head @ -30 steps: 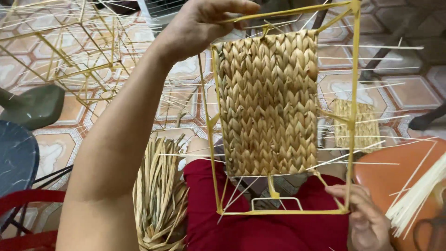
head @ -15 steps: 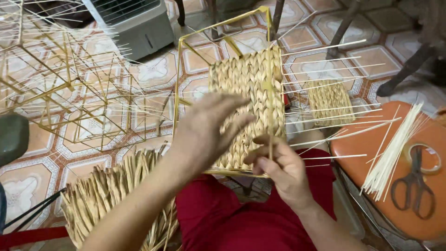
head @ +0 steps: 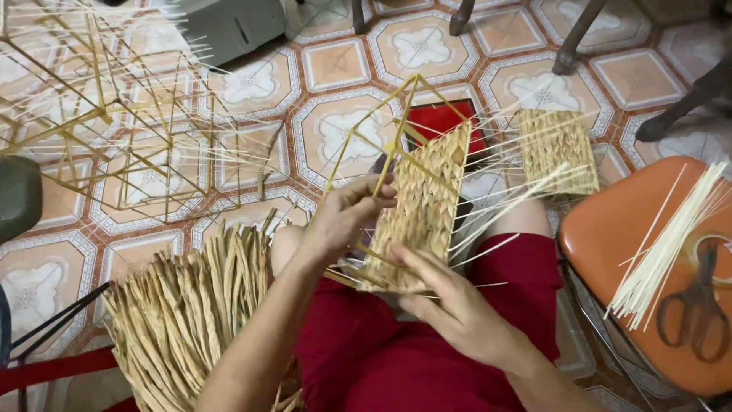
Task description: Weaving dried plant fibers around a metal frame to create a basket.
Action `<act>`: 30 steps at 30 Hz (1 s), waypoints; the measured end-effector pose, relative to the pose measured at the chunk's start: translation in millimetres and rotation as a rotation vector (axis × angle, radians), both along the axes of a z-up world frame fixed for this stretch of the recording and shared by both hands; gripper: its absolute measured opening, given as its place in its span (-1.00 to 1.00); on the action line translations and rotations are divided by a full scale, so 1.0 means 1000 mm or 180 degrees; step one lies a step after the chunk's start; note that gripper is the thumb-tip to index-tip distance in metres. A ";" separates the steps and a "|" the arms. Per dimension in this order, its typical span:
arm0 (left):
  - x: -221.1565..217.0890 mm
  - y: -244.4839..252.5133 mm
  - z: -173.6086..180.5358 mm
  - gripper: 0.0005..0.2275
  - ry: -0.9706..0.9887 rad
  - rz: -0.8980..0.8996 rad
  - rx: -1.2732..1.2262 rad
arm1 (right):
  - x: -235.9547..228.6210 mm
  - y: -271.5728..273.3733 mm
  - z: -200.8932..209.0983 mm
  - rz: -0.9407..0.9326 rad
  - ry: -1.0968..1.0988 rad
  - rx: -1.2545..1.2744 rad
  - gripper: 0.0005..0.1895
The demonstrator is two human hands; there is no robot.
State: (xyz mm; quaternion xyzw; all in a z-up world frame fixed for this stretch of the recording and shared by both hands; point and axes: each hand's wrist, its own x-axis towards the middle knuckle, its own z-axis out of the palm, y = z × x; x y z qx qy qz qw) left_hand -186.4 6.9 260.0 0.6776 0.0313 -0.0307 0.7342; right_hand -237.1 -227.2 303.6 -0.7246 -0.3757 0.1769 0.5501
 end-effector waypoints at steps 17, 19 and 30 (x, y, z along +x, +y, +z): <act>0.043 0.091 0.007 -0.75 -0.0313 -0.1784 0.1163 | 0.099 -0.132 -0.154 -0.1890 0.0835 0.0594 -0.21; 0.054 0.102 -0.022 -0.76 -0.0190 -0.1613 0.1220 | 0.101 -0.127 -0.167 -0.1419 0.0757 0.0772 -0.36; 0.092 0.106 -0.072 -0.78 0.0239 0.0103 0.2025 | 0.134 -0.102 -0.152 -0.1944 0.0020 -0.1116 -0.72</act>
